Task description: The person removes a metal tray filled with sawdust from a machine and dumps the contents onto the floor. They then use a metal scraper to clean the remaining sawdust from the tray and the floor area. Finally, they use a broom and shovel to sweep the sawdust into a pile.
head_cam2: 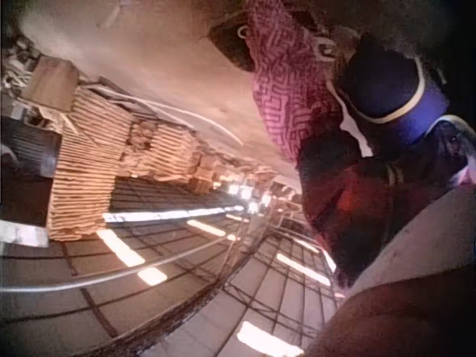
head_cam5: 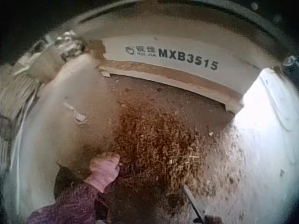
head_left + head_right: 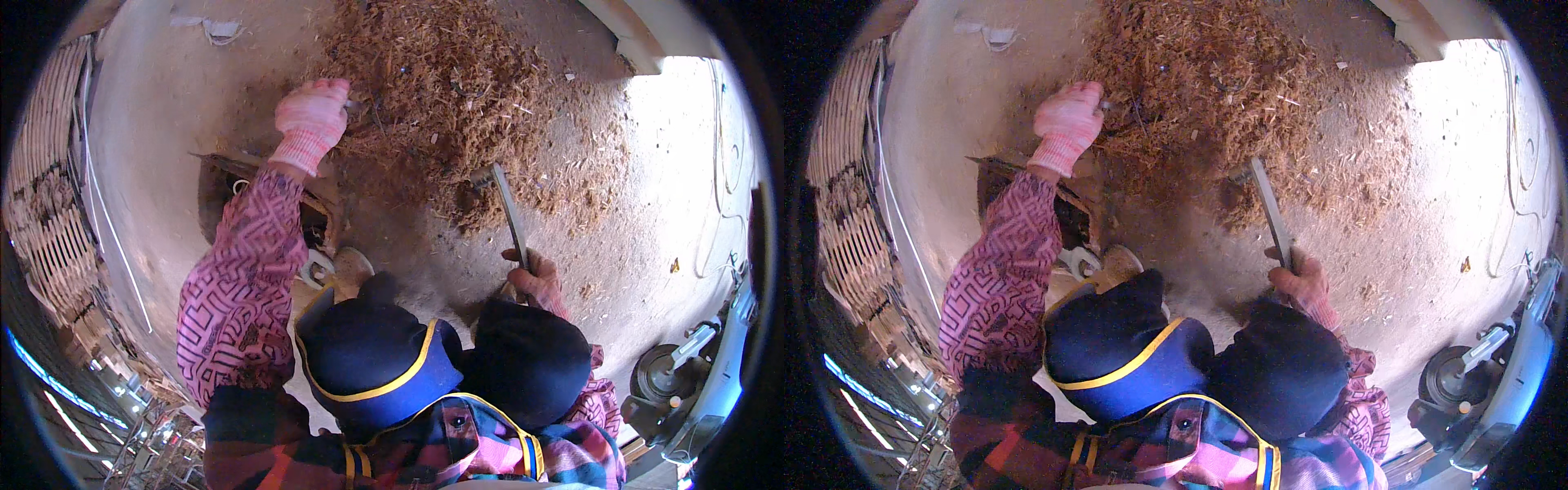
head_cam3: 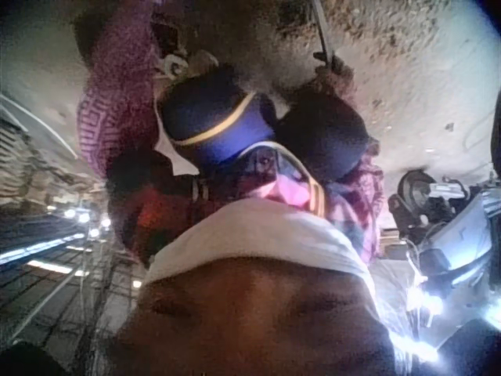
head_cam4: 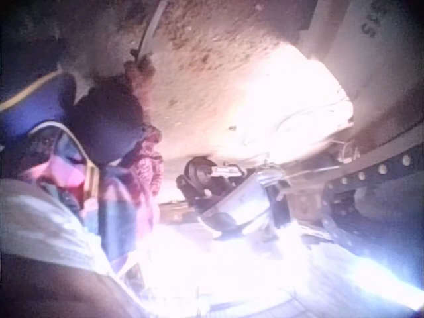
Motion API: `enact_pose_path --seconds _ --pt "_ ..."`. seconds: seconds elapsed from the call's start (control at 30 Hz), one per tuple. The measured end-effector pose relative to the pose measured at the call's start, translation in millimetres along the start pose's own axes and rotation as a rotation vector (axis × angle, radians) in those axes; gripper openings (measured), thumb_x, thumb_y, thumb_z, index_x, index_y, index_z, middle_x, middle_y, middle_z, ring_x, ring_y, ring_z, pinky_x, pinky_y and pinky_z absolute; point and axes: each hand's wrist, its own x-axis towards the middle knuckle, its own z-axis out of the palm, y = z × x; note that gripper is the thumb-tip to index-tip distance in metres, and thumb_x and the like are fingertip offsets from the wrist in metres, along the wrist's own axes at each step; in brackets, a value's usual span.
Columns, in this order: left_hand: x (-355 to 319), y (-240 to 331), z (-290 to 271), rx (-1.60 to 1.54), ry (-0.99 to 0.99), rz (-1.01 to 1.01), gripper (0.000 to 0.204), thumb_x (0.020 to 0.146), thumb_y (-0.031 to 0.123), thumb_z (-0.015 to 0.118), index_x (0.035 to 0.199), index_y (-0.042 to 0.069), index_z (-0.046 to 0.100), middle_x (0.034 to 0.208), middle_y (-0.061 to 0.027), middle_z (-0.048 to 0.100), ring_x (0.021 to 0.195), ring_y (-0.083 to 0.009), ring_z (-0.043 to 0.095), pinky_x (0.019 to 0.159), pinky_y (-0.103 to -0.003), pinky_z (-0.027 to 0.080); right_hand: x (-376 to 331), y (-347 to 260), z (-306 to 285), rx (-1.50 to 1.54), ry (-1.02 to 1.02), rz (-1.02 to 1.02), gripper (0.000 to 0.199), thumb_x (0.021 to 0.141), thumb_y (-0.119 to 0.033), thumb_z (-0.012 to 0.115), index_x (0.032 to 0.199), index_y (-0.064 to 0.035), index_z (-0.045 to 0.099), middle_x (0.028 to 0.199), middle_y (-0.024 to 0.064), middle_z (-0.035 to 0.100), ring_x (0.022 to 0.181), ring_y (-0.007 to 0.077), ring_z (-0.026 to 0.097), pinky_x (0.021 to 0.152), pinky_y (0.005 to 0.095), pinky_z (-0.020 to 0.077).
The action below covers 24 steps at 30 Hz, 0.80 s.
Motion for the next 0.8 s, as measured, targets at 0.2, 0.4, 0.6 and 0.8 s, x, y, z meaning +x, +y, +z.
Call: enact_pose_path --seconds 0.2,0.4,0.6,0.8 --pt "4.6 -7.8 26.5 -0.759 -0.126 -0.080 0.036 0.085 0.033 0.062 0.116 0.016 0.064 0.113 -0.0087 0.068 0.100 -0.0284 0.065 0.084 -0.040 0.051 3.8 -8.2 3.9 -0.061 -0.038 0.024 0.041 0.077 -0.017 0.068 0.116 -0.0044 0.064 0.072 -0.0037 0.054 0.059 0.0079 0.047 0.053 0.0244 0.0358" --pt "30.9 23.3 49.9 -0.557 -0.161 -0.119 0.046 0.083 0.036 0.066 0.121 0.010 0.064 0.117 -0.0171 0.066 0.105 -0.0343 0.065 0.089 -0.040 0.052 -6.6 -14.0 8.3 -0.004 -0.023 0.016 0.039 0.078 -0.014 0.068 0.116 -0.0049 0.064 0.075 -0.0050 0.053 0.064 0.0076 0.047 0.057 0.0237 0.0365" --pt "41.6 56.3 29.2 -0.359 -0.282 -0.265 0.041 0.082 0.034 0.065 0.113 0.007 0.067 0.114 -0.0180 0.067 0.105 -0.0326 0.066 0.085 -0.043 0.054 -4.0 -7.5 3.1 0.000 0.003 0.057 0.040 0.077 -0.014 0.069 0.116 -0.0054 0.065 0.081 -0.0042 0.056 0.068 0.0073 0.049 0.060 0.0236 0.0382" --pt "24.6 59.2 30.7 -0.216 -0.046 -0.236 0.040 0.080 0.037 0.066 0.111 0.012 0.066 0.114 -0.0126 0.065 0.108 -0.0325 0.062 0.087 -0.044 0.052 2.1 4.9 0.1 -0.002 -0.021 -0.074 0.040 0.078 -0.014 0.069 0.116 -0.0055 0.065 0.084 -0.0031 0.058 0.070 0.0077 0.051 0.061 0.0240 0.0398"
